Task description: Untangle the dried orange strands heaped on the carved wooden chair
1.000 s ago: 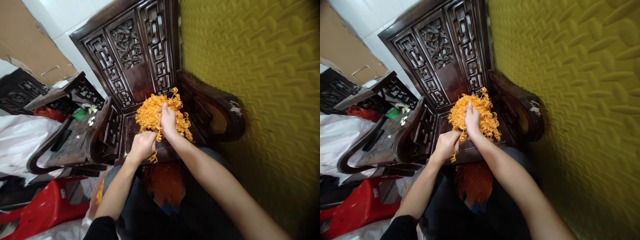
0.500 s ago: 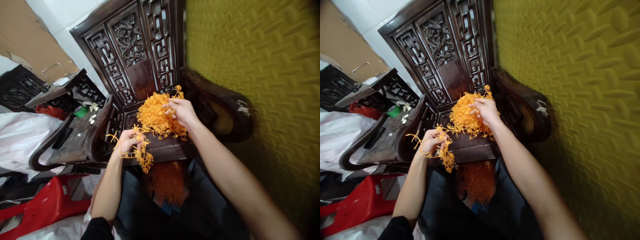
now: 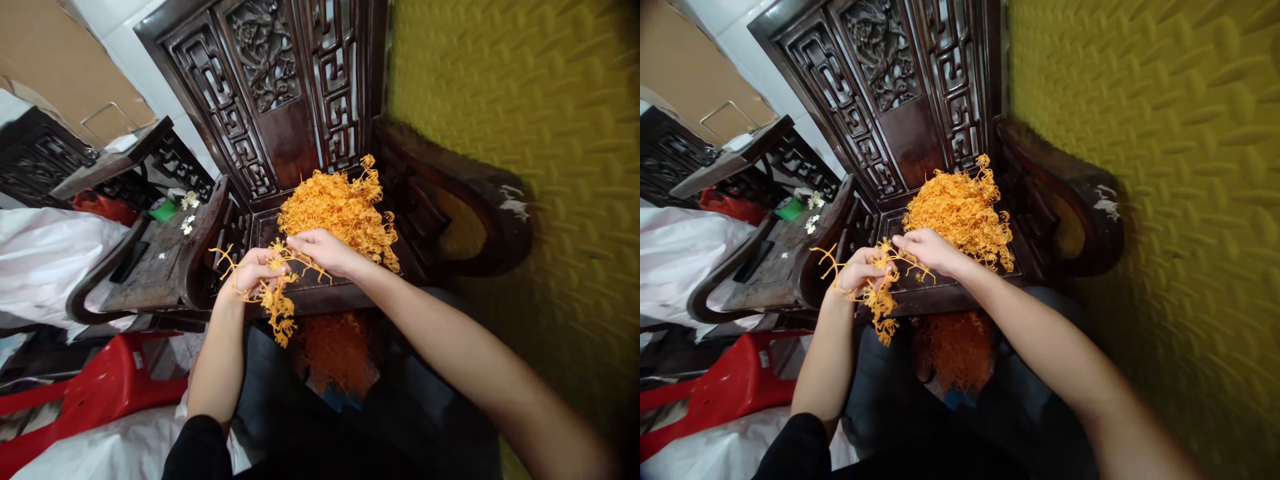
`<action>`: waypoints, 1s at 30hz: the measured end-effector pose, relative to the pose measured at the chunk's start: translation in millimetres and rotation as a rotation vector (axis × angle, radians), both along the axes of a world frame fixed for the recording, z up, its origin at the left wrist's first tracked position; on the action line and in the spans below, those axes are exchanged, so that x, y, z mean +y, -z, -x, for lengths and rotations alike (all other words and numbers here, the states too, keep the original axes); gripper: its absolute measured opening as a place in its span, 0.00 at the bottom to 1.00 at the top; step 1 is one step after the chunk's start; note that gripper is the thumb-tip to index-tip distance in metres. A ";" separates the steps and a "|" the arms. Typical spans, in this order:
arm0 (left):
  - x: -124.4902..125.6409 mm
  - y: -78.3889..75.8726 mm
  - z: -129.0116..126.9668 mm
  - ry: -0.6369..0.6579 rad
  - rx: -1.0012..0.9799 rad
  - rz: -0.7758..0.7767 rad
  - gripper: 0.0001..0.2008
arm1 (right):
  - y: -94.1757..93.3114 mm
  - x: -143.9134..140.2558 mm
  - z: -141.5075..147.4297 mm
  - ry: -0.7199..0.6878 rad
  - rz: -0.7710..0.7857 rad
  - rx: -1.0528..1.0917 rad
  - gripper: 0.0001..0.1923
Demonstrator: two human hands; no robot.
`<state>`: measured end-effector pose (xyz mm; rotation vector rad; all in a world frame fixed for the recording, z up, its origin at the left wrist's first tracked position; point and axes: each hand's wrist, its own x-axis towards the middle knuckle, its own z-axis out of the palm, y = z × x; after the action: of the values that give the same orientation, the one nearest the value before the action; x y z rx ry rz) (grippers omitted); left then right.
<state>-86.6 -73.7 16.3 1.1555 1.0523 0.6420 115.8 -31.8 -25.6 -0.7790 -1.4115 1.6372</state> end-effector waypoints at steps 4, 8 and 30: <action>-9.5 -6.2 20.5 0.182 0.047 -0.021 0.10 | -0.5 29.2 -27.7 0.402 0.177 -0.033 0.22; -10.9 -3.4 33.6 0.167 0.031 -0.003 0.10 | -4.3 46.5 -58.8 0.503 0.229 0.123 0.24; -2.3 5.1 12.8 0.363 0.201 0.089 0.05 | -2.4 16.7 -15.7 0.536 0.045 0.186 0.25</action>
<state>-99.3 -76.0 11.1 1.3104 0.9939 0.1944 131.5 -15.1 -23.2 -0.9109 -0.9333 1.2851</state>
